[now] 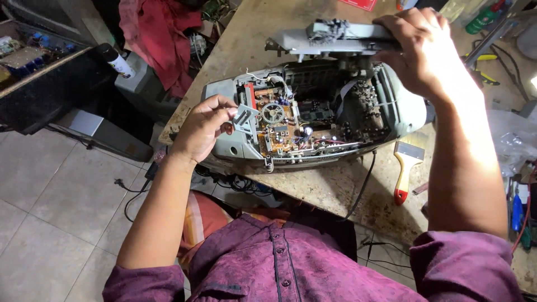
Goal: Disassembling a portable cassette and CD player to access and remove internal components.
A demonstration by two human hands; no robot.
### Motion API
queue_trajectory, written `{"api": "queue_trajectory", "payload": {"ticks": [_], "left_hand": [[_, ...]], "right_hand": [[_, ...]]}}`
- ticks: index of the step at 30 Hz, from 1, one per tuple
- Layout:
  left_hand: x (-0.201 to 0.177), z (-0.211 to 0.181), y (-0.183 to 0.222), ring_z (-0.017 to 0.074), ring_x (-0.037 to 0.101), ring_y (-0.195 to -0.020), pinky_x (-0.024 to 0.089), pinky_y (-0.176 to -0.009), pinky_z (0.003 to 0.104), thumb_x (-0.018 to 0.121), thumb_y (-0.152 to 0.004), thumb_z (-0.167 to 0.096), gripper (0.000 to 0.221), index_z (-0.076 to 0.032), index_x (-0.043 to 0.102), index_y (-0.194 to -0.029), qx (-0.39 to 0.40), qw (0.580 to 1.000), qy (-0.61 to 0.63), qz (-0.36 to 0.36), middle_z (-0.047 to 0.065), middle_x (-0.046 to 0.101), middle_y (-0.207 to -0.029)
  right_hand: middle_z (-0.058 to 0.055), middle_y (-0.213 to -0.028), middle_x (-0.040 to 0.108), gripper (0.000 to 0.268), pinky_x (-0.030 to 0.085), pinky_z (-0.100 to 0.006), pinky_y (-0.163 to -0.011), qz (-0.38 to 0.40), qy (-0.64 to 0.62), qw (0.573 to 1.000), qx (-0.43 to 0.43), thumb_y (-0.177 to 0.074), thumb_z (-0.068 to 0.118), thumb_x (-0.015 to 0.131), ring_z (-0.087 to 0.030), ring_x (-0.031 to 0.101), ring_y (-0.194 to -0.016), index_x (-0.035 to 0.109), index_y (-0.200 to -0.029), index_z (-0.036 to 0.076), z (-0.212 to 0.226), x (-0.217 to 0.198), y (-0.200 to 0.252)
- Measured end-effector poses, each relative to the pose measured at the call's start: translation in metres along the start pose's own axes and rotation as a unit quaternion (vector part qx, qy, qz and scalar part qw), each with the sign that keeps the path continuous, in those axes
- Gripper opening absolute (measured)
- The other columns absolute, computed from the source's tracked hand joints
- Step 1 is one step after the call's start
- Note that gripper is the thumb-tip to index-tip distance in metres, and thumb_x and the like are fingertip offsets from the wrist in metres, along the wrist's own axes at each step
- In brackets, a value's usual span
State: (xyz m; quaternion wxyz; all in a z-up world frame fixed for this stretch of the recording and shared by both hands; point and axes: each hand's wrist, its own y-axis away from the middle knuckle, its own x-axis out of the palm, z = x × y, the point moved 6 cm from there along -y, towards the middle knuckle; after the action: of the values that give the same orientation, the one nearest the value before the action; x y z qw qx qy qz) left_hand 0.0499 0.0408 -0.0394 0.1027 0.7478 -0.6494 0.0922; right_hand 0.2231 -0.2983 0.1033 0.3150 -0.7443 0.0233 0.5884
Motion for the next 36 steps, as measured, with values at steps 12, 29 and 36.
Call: {"api": "queue_trajectory", "payload": {"ticks": [12,29,36], "left_hand": [[0.022,-0.027,0.014,0.0111,0.059,-0.071,0.05,-0.066,0.022,0.065,-0.096,-0.013,0.008,-0.009,0.068,-0.103,0.075,0.981,-0.178,0.023,0.001,0.064,-0.086],[0.03,-0.034,0.022,0.0075,0.056,-0.076,0.047,-0.069,0.02,0.065,-0.098,-0.018,0.009,-0.011,0.068,-0.102,0.108,0.968,-0.224,0.019,0.0,0.065,-0.088],[0.028,-0.031,0.024,0.007,0.055,-0.077,0.045,-0.071,0.021,0.065,-0.098,-0.018,0.01,-0.01,0.069,-0.102,0.106,0.973,-0.206,0.0,0.0,0.065,-0.086]], "right_hand": [[-0.018,-0.125,0.069,0.057,0.031,-0.056,-0.121,-0.054,0.053,0.996,-0.041,-0.101,0.036,0.082,-0.041,0.061,-0.123,0.071,-0.145,0.001,0.005,0.005,-0.004],[-0.025,-0.132,0.059,0.055,0.027,-0.068,-0.109,-0.094,-0.016,0.995,0.006,-0.109,0.03,0.077,-0.048,0.053,-0.114,0.064,-0.152,-0.002,-0.022,0.038,-0.01],[-0.032,-0.143,0.053,0.058,0.033,-0.063,-0.106,-0.09,-0.048,0.995,0.002,-0.1,0.014,0.082,-0.051,0.047,-0.129,0.062,-0.151,-0.005,-0.01,0.023,-0.024]]}}
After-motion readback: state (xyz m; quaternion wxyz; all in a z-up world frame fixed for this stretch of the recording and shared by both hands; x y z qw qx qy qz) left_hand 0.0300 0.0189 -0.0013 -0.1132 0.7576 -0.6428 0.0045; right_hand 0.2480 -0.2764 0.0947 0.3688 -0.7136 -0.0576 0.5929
